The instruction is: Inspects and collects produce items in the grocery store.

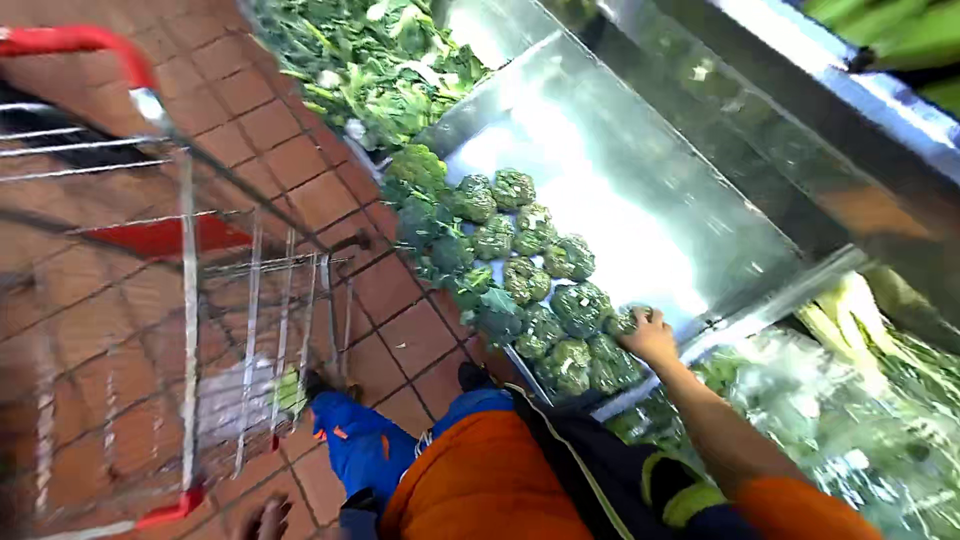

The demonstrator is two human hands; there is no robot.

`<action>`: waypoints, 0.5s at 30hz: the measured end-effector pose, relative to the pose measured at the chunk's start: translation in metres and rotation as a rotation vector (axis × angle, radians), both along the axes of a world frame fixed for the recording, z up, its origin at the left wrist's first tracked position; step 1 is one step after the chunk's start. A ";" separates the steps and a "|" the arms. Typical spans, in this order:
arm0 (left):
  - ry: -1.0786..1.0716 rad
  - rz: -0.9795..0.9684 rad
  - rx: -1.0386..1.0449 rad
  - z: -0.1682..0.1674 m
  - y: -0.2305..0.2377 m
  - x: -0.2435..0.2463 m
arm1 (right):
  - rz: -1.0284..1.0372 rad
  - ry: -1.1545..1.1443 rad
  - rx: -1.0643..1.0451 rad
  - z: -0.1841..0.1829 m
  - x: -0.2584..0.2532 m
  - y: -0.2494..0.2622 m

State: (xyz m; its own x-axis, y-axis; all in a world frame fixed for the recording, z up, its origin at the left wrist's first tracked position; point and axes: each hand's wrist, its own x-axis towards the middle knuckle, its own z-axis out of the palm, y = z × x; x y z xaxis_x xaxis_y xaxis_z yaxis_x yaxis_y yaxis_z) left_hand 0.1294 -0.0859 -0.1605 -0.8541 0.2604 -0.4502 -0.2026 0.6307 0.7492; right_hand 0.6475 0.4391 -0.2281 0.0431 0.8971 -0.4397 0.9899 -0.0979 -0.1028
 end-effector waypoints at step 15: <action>-0.116 -0.190 -0.018 -0.052 0.056 0.081 | 0.936 0.788 -0.088 0.022 -0.366 -0.025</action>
State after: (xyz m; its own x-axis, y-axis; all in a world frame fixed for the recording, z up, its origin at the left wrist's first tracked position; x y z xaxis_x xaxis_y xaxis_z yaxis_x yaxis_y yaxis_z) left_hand 0.2105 -0.0296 -0.2121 -0.7324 0.4030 -0.5488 -0.1631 0.6787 0.7161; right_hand 0.2813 0.4139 -0.2066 -0.9070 0.4051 -0.1148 0.3522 0.5806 -0.7341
